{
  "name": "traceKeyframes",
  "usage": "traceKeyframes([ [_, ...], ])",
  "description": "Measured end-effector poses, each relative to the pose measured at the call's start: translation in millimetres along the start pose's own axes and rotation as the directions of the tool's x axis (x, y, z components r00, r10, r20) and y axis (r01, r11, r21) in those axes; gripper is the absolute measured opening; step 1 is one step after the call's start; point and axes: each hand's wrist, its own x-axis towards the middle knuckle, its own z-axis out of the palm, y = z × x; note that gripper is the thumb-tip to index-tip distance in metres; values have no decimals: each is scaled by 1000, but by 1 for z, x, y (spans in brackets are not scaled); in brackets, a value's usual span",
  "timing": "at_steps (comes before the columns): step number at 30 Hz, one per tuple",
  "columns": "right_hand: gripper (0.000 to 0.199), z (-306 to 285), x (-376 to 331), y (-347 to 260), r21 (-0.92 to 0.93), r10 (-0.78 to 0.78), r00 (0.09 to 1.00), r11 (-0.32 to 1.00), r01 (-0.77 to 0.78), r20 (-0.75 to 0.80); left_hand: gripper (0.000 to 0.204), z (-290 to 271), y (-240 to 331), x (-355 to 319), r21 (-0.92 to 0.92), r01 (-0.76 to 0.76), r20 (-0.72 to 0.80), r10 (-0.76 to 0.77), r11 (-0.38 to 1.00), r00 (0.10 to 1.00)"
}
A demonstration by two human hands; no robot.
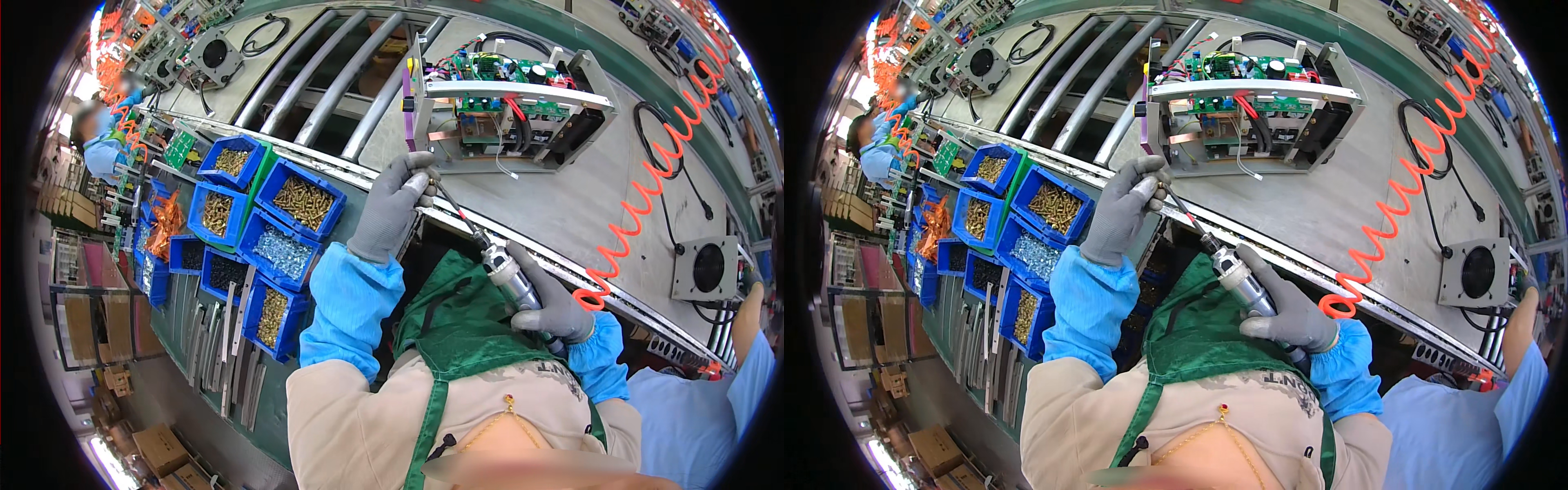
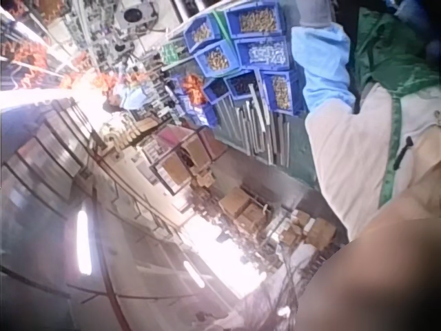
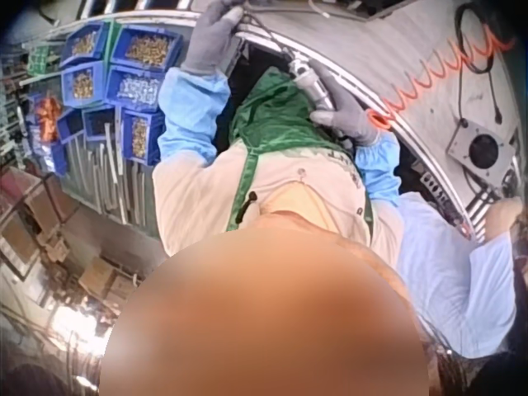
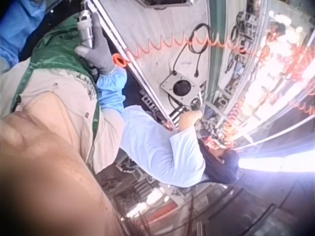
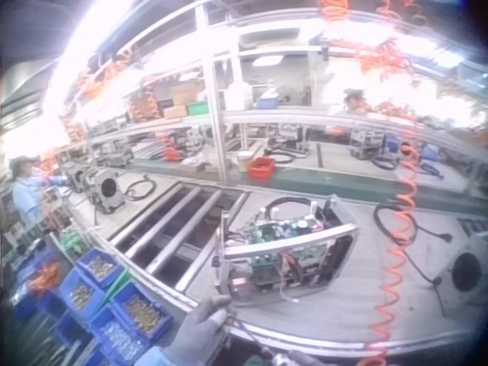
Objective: The worker is assembling an electronic inverter unit using a power screwdriver and various internal components.
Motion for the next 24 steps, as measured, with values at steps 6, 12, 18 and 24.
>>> traceKeyframes([
  [6,108,-3,-2,0,-429,-141,990,892,140,30,30,-12,16,11,435,-82,203,-9,897,979],
  [12,117,5,-5,-1,391,125,985,906,-163,120,34,-15,7,0,185,-115,257,64,976,964],
  [18,118,10,-9,6,414,53,991,910,4,-127,18,-90,37,-64,927,331,-371,551,176,747],
  [24,117,1,-14,2,397,37,984,917,36,-173,20,-164,16,-88,697,431,-491,57,-574,869],
])
